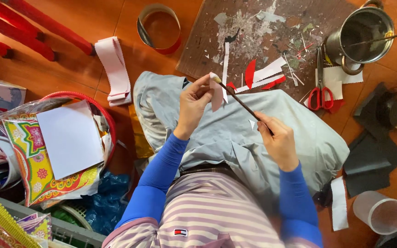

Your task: Cutting and pasting paper strips onto a cardboard ring to create decorative items.

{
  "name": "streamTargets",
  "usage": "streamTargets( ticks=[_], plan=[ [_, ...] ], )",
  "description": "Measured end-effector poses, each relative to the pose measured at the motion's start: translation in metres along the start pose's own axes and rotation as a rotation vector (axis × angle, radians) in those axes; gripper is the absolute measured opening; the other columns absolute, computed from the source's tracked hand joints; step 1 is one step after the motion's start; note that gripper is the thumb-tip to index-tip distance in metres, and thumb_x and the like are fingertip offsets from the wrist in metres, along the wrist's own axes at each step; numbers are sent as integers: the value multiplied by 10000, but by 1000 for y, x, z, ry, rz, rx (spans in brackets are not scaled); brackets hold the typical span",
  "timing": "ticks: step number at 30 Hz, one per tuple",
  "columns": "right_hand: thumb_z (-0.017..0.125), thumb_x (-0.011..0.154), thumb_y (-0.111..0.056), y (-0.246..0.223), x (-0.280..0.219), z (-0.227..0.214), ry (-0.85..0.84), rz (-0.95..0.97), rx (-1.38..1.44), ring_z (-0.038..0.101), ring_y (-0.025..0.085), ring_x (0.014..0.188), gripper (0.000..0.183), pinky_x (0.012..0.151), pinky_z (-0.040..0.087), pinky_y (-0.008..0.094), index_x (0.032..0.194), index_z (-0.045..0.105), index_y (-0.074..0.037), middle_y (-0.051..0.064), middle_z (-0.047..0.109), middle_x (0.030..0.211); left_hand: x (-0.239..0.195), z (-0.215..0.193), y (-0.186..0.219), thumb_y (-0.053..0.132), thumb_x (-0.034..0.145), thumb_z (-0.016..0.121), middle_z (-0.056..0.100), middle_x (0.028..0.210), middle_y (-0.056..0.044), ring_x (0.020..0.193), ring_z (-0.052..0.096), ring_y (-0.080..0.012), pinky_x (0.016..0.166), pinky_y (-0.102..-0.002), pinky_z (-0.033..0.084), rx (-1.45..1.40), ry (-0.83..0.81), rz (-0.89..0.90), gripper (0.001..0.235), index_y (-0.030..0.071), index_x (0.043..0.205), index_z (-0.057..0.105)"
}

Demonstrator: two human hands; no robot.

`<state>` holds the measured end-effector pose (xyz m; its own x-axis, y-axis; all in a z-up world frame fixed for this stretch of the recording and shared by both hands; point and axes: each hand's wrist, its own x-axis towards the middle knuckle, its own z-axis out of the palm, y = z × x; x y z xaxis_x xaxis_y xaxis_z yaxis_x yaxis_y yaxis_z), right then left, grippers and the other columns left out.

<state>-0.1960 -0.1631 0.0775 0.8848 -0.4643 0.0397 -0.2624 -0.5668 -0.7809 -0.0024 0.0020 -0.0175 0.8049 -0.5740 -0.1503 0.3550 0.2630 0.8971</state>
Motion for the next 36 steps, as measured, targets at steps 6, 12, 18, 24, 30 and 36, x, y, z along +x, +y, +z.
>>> streamTargets(
  ticks=[6, 12, 18, 24, 30, 36],
  plan=[
    [656, 1012, -16, 8, 6, 4, 66, -2, 27, 653, 169, 708, 254, 657, 518, 291, 1260, 706, -35, 113, 696, 871, 0, -4, -6, -71, 1001, 614, 739, 1169, -105, 1030, 695, -138, 941, -322, 597, 1, 8, -23, 448, -6, 1443, 589],
    [666, 1009, -16, 14, -3, 6, 74, -45, 7, 643, 157, 687, 236, 632, 505, 294, 1239, 713, -38, 99, 684, 849, 6, -5, -4, -74, 998, 624, 718, 1228, -96, 1070, 691, -135, 943, -295, 569, -31, 115, 16, 426, -27, 1418, 583],
    [684, 982, -6, 8, 1, 10, 33, -34, -53, 569, 194, 626, 269, 596, 461, 324, 1245, 722, -49, 112, 648, 803, 3, -5, -9, -55, 1010, 620, 740, 1200, -91, 1071, 712, -144, 953, -297, 586, -15, 67, 9, 351, -33, 1360, 638],
    [671, 993, -2, 7, 4, 12, 92, -86, -45, 595, 199, 668, 287, 622, 476, 326, 1272, 707, -57, 105, 647, 817, 3, -5, -5, -41, 1001, 632, 742, 1175, -92, 1035, 709, -145, 916, -334, 613, -17, 114, -23, 347, -19, 1347, 648],
    [680, 981, -8, 19, -4, 22, 33, -86, -32, 581, 200, 637, 273, 589, 462, 332, 1246, 713, -62, 110, 642, 816, 6, -6, 1, -21, 1020, 623, 734, 1197, -107, 1062, 727, -180, 940, -358, 620, -91, 128, -36, 320, -48, 1338, 628],
    [688, 973, -15, 18, -8, 25, 3, -57, -66, 559, 211, 620, 294, 582, 455, 343, 1260, 711, -73, 107, 613, 787, 11, -17, -13, 43, 1069, 539, 715, 1218, -126, 1074, 721, -200, 984, -367, 606, -119, 69, -82, 315, -69, 1355, 608]
  ],
)
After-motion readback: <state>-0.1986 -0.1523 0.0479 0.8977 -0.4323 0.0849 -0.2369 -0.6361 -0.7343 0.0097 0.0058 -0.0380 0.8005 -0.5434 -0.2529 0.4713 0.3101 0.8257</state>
